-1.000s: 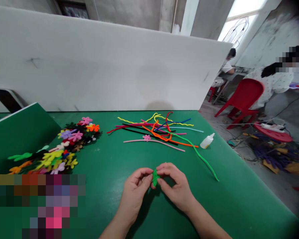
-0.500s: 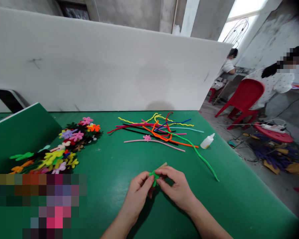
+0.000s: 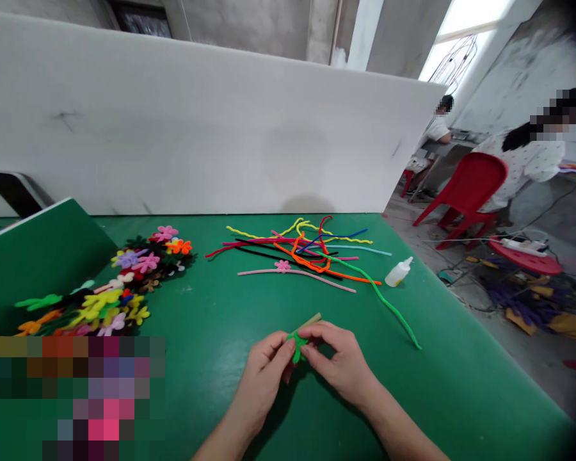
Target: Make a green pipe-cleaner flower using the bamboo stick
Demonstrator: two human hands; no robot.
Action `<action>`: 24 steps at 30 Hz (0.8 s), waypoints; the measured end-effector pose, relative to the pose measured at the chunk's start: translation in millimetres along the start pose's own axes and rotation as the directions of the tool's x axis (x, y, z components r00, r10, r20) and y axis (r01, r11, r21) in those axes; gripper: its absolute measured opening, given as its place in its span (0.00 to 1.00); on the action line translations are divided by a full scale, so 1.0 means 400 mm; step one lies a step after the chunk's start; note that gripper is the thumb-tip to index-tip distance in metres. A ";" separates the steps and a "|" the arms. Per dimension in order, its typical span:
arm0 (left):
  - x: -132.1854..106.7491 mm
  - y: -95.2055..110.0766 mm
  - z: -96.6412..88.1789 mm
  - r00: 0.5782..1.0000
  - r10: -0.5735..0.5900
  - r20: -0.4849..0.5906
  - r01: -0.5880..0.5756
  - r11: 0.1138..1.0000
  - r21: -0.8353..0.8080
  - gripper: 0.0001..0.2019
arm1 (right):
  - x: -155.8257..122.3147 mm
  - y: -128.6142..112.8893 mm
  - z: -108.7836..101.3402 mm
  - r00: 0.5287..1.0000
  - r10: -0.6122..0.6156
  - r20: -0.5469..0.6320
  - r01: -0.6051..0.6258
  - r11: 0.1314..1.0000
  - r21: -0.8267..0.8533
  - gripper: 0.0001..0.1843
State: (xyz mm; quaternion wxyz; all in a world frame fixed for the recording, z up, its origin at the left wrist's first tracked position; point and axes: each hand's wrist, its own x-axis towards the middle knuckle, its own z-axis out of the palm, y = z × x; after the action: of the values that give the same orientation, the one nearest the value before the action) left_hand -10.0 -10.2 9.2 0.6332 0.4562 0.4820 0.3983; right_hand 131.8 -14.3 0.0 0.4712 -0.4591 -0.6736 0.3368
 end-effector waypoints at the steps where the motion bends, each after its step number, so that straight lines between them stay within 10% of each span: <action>1: -0.001 0.002 0.001 1.000 0.001 -0.005 -0.001 1.000 -0.001 0.12 | 0.000 -0.001 0.000 1.000 0.008 -0.004 -0.008 1.000 -0.003 0.09; 24: -0.011 0.013 0.012 0.974 0.225 0.008 -0.220 0.945 0.240 0.13 | -0.004 -0.002 0.025 0.993 0.029 -0.118 -0.037 0.997 -0.066 0.08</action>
State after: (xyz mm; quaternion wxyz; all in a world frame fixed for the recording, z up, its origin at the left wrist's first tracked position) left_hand -6.7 -14.1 15.8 0.5198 0.5766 0.4780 0.4108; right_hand 122.3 -16.4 -3.0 0.4884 -0.5051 -0.6482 0.2937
